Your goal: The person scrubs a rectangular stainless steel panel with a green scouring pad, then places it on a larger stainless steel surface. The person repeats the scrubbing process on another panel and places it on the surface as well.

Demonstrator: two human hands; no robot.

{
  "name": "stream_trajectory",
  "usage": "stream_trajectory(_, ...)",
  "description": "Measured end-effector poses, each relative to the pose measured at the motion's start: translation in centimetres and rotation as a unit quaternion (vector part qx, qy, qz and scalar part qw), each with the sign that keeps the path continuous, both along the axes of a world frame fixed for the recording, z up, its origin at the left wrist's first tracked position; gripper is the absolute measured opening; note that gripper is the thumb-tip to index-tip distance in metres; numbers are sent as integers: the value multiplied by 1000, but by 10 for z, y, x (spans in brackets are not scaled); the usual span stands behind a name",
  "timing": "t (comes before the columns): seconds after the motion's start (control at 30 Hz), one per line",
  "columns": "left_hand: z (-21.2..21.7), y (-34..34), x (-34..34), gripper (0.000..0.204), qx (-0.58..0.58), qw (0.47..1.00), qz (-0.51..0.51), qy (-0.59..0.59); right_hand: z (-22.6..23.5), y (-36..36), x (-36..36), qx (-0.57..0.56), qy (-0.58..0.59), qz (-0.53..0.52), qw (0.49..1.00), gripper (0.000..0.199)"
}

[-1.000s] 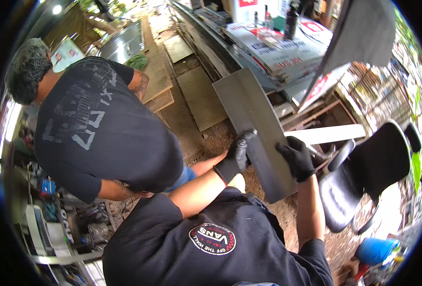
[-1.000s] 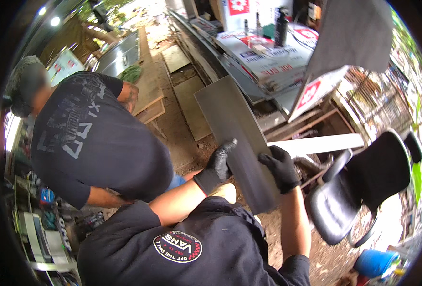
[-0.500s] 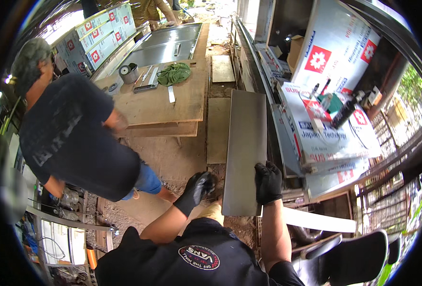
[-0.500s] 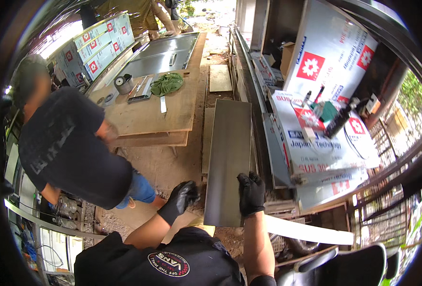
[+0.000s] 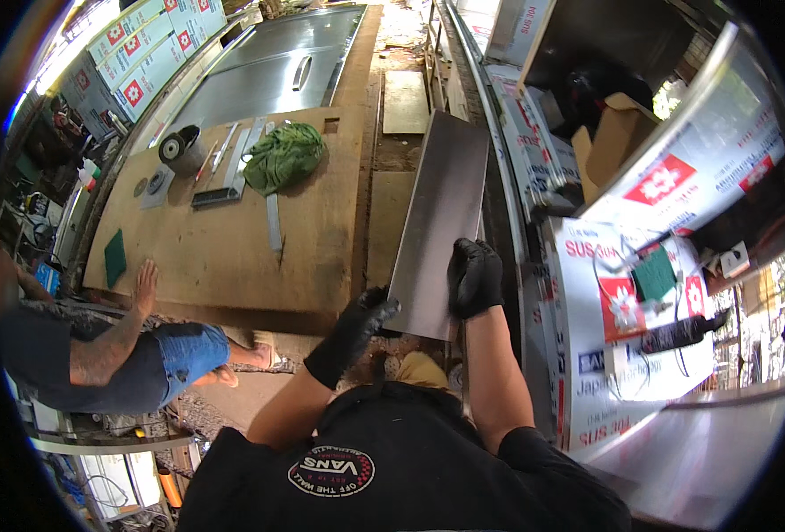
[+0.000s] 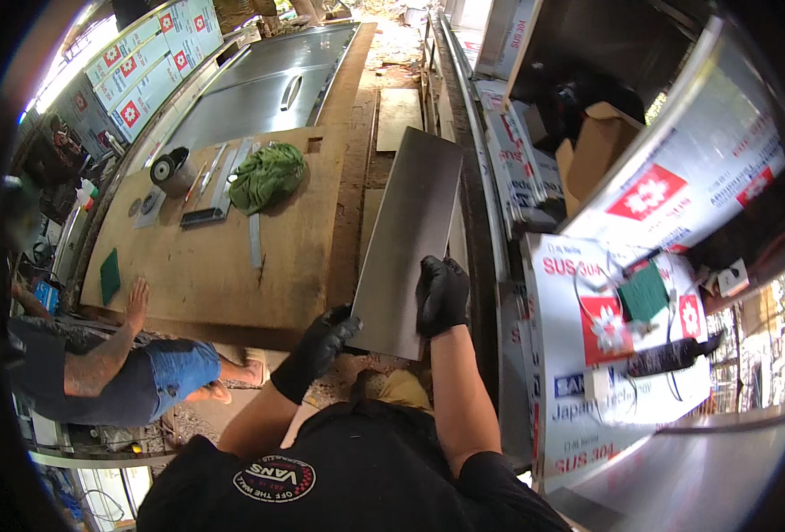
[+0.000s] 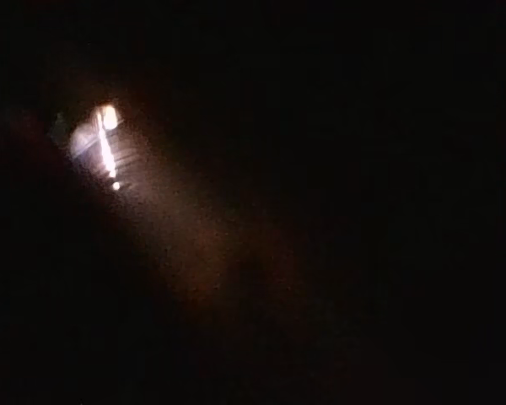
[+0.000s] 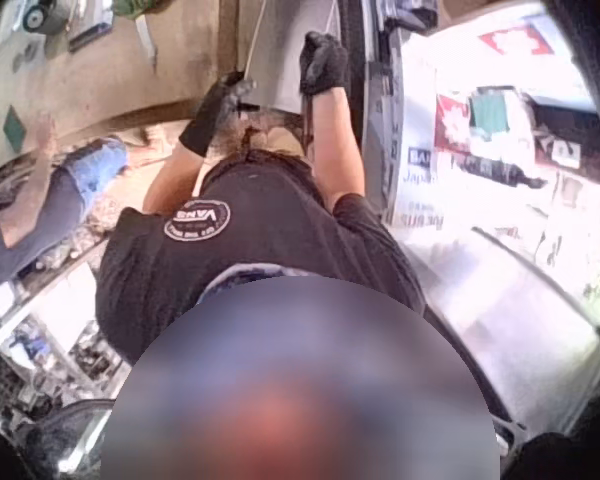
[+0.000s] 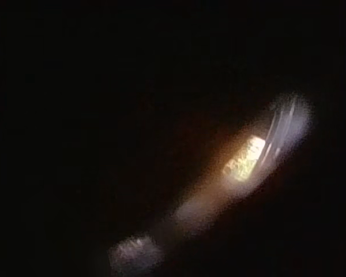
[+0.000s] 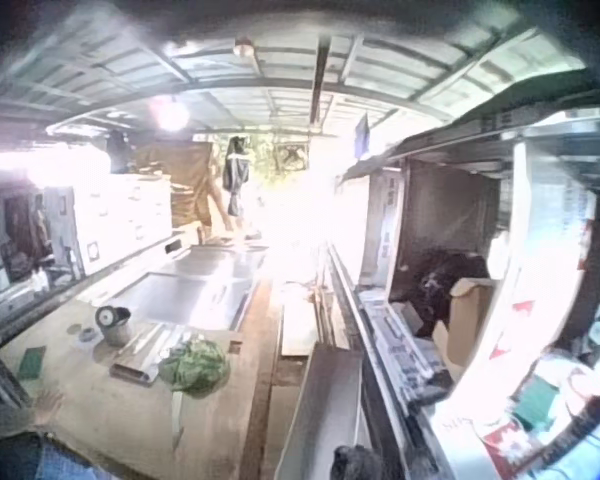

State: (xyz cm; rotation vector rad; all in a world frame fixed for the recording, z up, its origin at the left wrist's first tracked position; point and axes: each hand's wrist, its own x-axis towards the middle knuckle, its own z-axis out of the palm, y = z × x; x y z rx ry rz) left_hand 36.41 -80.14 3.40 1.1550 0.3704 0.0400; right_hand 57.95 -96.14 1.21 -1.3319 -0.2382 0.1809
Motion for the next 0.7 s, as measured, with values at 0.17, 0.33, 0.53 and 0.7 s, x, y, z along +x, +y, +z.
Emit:
stream_trajectory(0.17, 28, 24, 60, 43, -72, 986, 150, -13, -39, 87, 106, 275, 279, 119, 912, 18)
stream_trajectory(0.33, 57, 59, 173, 62, 48, 974, 194, -106, -29, 175, 195, 174, 321, 148, 919, 29)
stream_trajectory(0.53, 55, 140, 292, 75, -23, 964, 221, -148, -69, 255, 333, 295, 467, 201, 809, 25)
stream_trajectory(0.7, 78, 182, 371, 75, 76, 963, 240, -95, -44, 318, 372, 288, 484, 177, 808, 32)
